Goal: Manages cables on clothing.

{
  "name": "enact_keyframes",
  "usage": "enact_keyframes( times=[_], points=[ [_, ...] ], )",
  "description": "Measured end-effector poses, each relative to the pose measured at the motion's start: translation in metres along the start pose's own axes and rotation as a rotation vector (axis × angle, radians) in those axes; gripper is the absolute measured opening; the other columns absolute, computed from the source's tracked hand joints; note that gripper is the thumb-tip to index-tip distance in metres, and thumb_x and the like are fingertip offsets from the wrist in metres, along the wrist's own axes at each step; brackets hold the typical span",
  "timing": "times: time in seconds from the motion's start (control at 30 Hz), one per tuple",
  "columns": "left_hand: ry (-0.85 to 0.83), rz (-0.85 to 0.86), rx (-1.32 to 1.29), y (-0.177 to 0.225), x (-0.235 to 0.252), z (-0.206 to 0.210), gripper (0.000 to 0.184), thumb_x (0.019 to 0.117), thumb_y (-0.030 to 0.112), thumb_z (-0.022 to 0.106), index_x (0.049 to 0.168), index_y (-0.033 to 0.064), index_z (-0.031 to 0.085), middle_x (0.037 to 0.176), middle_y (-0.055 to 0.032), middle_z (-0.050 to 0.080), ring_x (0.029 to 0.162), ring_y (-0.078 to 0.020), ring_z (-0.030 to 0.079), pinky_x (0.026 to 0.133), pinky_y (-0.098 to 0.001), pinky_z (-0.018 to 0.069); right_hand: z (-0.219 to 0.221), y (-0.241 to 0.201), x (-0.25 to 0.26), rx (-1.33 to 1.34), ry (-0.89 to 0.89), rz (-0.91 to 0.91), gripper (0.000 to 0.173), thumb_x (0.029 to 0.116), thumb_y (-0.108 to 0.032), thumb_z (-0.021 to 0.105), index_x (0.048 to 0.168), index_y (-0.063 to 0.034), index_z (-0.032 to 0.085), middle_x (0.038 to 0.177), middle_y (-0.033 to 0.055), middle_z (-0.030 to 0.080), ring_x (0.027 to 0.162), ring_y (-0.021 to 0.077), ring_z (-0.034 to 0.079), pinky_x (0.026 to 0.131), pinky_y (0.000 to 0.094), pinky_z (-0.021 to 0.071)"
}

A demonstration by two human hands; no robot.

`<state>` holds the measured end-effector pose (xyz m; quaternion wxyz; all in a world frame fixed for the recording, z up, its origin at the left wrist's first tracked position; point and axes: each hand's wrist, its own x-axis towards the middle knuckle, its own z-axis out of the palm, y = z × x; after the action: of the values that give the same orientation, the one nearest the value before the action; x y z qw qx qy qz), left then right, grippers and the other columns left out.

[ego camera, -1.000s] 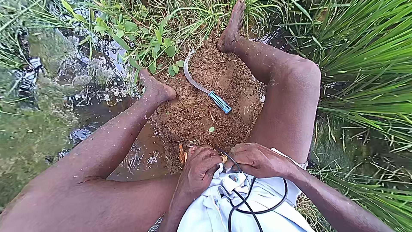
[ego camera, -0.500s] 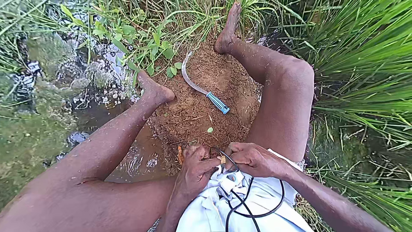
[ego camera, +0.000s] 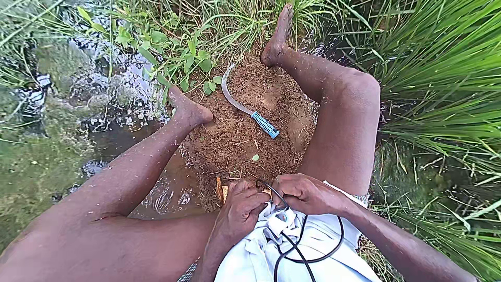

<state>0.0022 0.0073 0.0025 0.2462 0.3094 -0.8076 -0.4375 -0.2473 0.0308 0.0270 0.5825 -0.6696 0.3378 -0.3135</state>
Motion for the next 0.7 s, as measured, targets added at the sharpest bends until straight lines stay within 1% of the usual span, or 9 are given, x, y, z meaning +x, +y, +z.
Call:
enact_keyframes(
  times=[0.13, 0.23, 0.4, 0.5, 0.57, 0.63, 0.7],
  points=[
    [-0.019, -0.004, -0.017, 0.001, -0.002, -0.003, 0.023, 0.1041, 0.024, 0.052, 0.101, 0.0163, 0.074, 0.092, 0.0019, 0.074, 0.095, -0.0121, 0.062, 0.093, -0.0358, 0.0387, 0.000, 0.000, 0.001, 0.010, -0.011, 0.024, 0.013, 0.0978, -0.002, 0.056, 0.095, 0.0018, 0.068, 0.093, 0.0132, 0.065, 0.090, 0.0169, 0.061, 0.080, 0.0273, 0.0496],
    [-0.040, 0.001, -0.019, -0.001, 0.000, -0.008, 0.024, 0.1040, 0.026, 0.053, 0.098, 0.0154, 0.074, 0.090, 0.0016, 0.074, 0.095, -0.0117, 0.064, 0.093, -0.0343, 0.0427, -0.001, 0.000, 0.001, -0.003, -0.016, 0.033, 0.013, 0.0981, -0.003, 0.057, 0.097, 0.0016, 0.069, 0.094, 0.0131, 0.065, 0.090, 0.0167, 0.062, 0.080, 0.0271, 0.0500],
    [-0.063, -0.006, 0.032, 0.005, 0.004, -0.017, 0.026, 0.1044, 0.027, 0.051, 0.096, 0.0154, 0.073, 0.092, 0.0016, 0.076, 0.102, -0.0130, 0.067, 0.097, -0.0357, 0.0464, -0.001, 0.000, 0.003, -0.037, -0.024, 0.039, 0.014, 0.0980, -0.004, 0.058, 0.100, 0.0016, 0.071, 0.091, 0.0130, 0.065, 0.086, 0.0172, 0.061, 0.077, 0.0275, 0.0497],
    [-0.044, 0.007, 0.090, 0.004, 0.005, -0.014, 0.027, 0.1046, 0.029, 0.050, 0.095, 0.0176, 0.072, 0.098, -0.0014, 0.073, 0.107, -0.0176, 0.066, 0.096, -0.0406, 0.0495, -0.001, 0.000, 0.004, -0.038, -0.024, 0.035, 0.014, 0.0990, -0.006, 0.059, 0.099, 0.0015, 0.071, 0.090, 0.0124, 0.065, 0.085, 0.0165, 0.060, 0.076, 0.0268, 0.0490],
    [-0.010, 0.001, 0.133, 0.003, 0.005, -0.009, 0.025, 0.1026, 0.030, 0.051, 0.094, 0.0193, 0.072, 0.091, -0.0036, 0.067, 0.099, -0.0205, 0.062, 0.092, -0.0422, 0.0462, -0.001, 0.000, 0.004, -0.033, -0.020, 0.029, 0.013, 0.0989, -0.006, 0.059, 0.099, 0.0013, 0.070, 0.090, 0.0123, 0.065, 0.086, 0.0163, 0.060, 0.076, 0.0269, 0.0491],
    [0.021, -0.007, 0.160, 0.002, 0.005, -0.007, 0.024, 0.1011, 0.030, 0.053, 0.093, 0.0207, 0.074, 0.083, -0.0034, 0.060, 0.092, -0.0201, 0.059, 0.088, -0.0398, 0.0432, -0.001, 0.000, 0.005, -0.031, -0.018, 0.028, 0.013, 0.0986, -0.006, 0.059, 0.099, 0.0012, 0.070, 0.092, 0.0124, 0.065, 0.087, 0.0168, 0.061, 0.077, 0.0275, 0.0498],
    [0.039, -0.005, 0.157, 0.002, 0.005, -0.006, 0.025, 0.1011, 0.029, 0.053, 0.092, 0.0190, 0.074, 0.076, -0.0029, 0.058, 0.085, -0.0195, 0.057, 0.084, -0.0375, 0.0433, 0.000, 0.000, 0.004, -0.031, -0.016, 0.031, 0.013, 0.0985, -0.006, 0.059, 0.099, 0.0010, 0.070, 0.092, 0.0126, 0.066, 0.087, 0.0172, 0.061, 0.078, 0.0280, 0.0498]
  ],
)
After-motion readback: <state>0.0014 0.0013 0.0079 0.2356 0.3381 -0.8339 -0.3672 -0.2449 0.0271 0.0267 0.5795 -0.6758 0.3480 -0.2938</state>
